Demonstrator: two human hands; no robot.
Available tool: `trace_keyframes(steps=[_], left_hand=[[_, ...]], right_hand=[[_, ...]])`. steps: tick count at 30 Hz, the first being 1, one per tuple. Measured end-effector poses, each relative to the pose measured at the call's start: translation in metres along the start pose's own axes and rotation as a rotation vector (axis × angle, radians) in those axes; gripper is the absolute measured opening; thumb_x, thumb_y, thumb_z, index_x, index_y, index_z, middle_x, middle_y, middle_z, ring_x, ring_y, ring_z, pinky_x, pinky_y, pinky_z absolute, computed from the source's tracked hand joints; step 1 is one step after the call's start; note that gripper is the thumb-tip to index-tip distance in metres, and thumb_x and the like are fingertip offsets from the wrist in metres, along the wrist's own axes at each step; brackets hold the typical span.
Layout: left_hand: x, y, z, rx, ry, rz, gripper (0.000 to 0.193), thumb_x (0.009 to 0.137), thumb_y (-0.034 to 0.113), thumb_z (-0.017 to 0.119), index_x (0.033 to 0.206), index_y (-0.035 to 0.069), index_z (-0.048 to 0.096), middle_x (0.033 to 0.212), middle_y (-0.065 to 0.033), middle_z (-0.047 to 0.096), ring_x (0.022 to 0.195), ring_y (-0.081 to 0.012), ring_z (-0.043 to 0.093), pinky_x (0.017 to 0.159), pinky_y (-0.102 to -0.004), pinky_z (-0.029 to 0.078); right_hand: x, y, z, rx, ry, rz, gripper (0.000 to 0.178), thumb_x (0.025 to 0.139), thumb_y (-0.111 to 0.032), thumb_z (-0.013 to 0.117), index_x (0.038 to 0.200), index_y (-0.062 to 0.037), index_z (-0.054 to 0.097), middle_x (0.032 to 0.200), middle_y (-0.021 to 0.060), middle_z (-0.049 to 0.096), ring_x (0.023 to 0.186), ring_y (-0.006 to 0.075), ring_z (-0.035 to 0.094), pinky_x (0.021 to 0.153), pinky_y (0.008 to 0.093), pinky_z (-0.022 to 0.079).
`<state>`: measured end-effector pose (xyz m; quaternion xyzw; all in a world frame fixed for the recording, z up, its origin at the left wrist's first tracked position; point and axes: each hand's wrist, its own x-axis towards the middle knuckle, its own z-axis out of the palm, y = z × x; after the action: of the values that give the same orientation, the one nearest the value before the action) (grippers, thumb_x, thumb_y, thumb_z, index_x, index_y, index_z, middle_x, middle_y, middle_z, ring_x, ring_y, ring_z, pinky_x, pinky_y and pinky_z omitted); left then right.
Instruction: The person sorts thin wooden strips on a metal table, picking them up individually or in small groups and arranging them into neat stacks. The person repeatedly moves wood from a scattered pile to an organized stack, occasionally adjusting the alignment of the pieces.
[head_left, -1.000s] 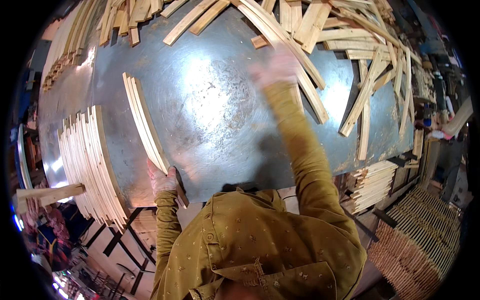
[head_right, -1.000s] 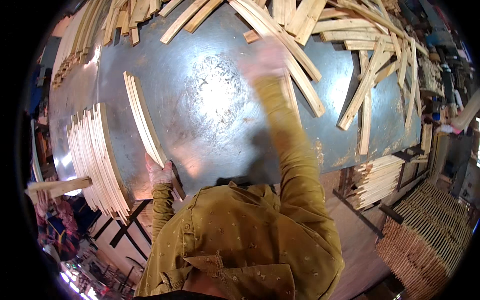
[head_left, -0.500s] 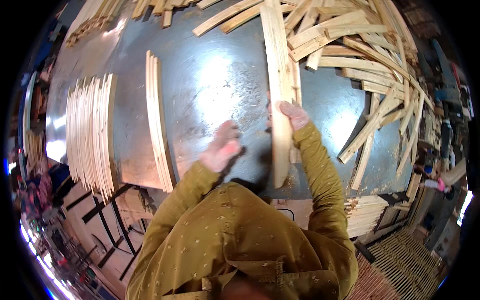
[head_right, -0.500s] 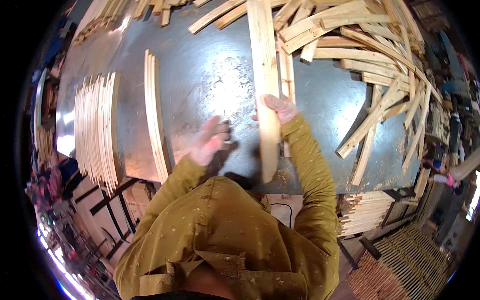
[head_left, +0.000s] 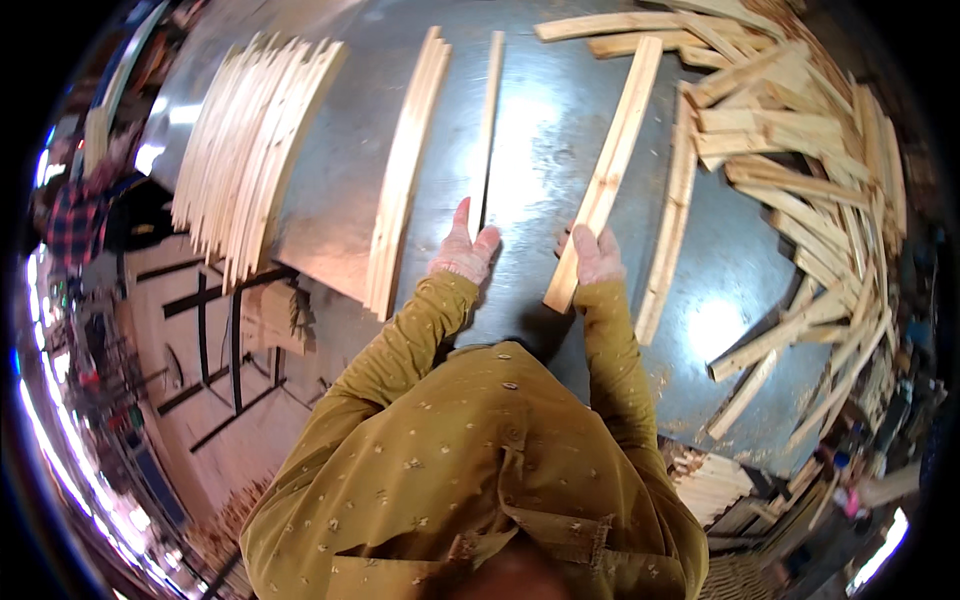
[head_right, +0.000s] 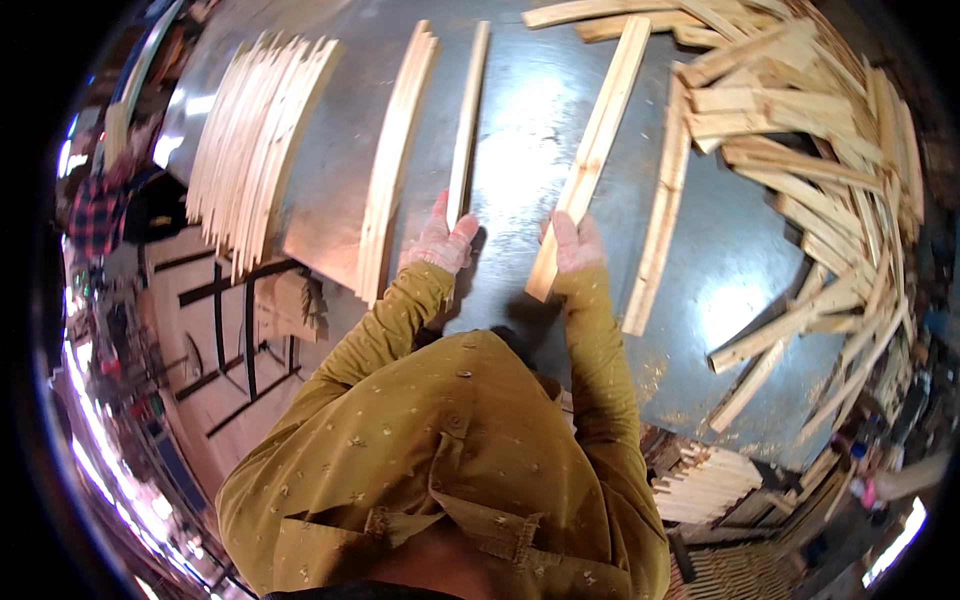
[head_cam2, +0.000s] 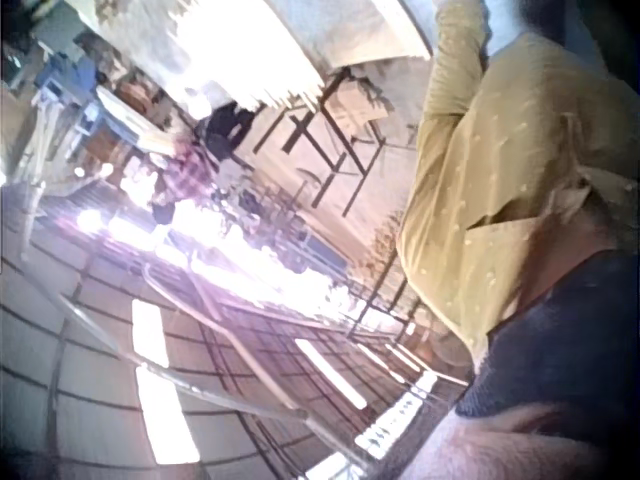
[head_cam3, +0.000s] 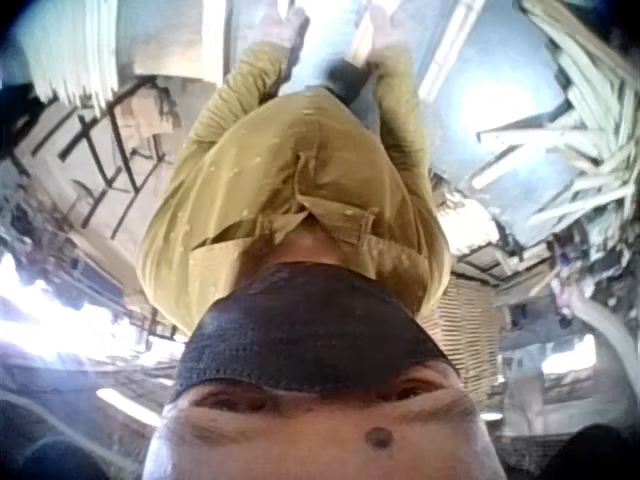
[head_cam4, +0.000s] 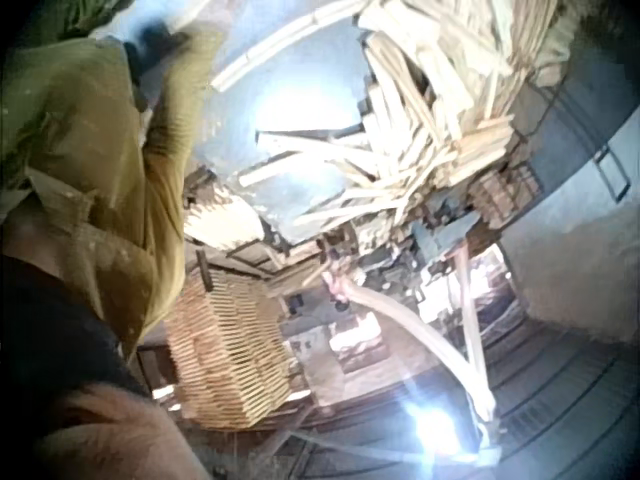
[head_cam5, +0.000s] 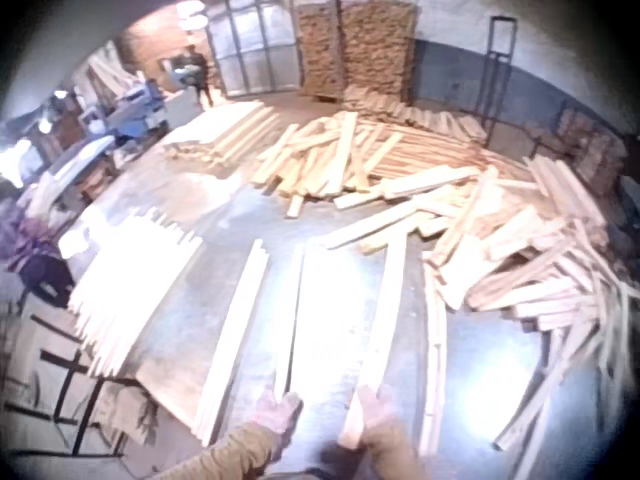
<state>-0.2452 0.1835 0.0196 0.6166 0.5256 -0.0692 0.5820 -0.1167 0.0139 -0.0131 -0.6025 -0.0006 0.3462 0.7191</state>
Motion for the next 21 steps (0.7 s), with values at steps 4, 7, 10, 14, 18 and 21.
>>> trace_keyframes(steps=[4,7,10,14,18,21], left_hand=[[-0.015,0.014,-0.033,0.17,0.203,-0.005,0.058,0.098,0.042,0.056,0.146,0.013,0.045,0.143,-0.0188,0.052,0.132,-0.0323,0.05,0.11,-0.0374,0.038],[-0.001,-0.001,-0.052,0.416,0.24,0.084,0.061,0.092,0.039,0.062,0.143,0.01,0.047,0.141,-0.0203,0.051,0.129,-0.0362,0.051,0.11,-0.0396,0.038],[-0.011,0.002,-0.073,0.618,0.295,0.19,0.068,0.085,0.039,0.069,0.142,0.009,0.047,0.143,-0.0236,0.046,0.131,-0.0405,0.046,0.111,-0.0441,0.037],[-0.015,-0.026,-0.097,0.562,0.462,0.318,0.094,0.081,0.056,0.067,0.149,0.001,0.031,0.146,-0.0275,0.039,0.132,-0.0447,0.04,0.11,-0.05,0.035],[-0.006,-0.048,-0.115,0.788,0.395,0.271,0.117,0.072,0.075,0.063,0.152,-0.001,0.023,0.139,-0.0236,0.045,0.126,-0.04,0.047,0.104,-0.0483,0.041],[-0.018,-0.025,-0.119,0.874,0.293,0.064,0.107,0.077,0.048,0.071,0.155,0.004,0.013,0.143,-0.0195,0.042,0.126,-0.0365,0.048,0.104,-0.0463,0.04]], right_hand=[[-0.014,0.056,0.035,-0.512,0.067,-0.041,0.044,0.098,-0.027,0.061,0.131,-0.0024,0.047,0.097,0.0099,0.061,0.084,0.0181,0.06,0.072,0.0324,0.052],[-0.029,0.059,0.084,-0.781,0.068,0.01,0.059,0.097,-0.033,0.058,0.145,-0.0053,0.038,0.117,0.0218,0.061,0.101,0.0356,0.063,0.088,0.0423,0.05],[-0.033,0.044,0.123,-0.929,-0.047,0.031,0.07,0.097,-0.042,0.052,0.153,-0.0099,0.025,0.131,0.027,0.056,0.114,0.045,0.059,0.096,0.0483,0.048],[-0.025,0.02,0.178,-1.176,-0.378,0.234,0.072,0.096,-0.045,0.046,0.151,-0.0063,0.02,0.124,0.0249,0.061,0.113,0.0422,0.06,0.096,0.0472,0.049],[-0.007,0.045,0.178,-1.23,-0.71,0.074,0.043,0.098,-0.042,0.044,0.13,-0.0168,0.059,0.128,0.0169,0.062,0.12,0.0328,0.058,0.102,0.0413,0.046],[0.015,0.027,0.1,-1.233,0.083,-0.436,0.053,0.084,-0.03,0.062,0.13,-0.0028,0.056,0.116,0.0231,0.063,0.106,0.0418,0.059,0.095,0.045,0.048]])
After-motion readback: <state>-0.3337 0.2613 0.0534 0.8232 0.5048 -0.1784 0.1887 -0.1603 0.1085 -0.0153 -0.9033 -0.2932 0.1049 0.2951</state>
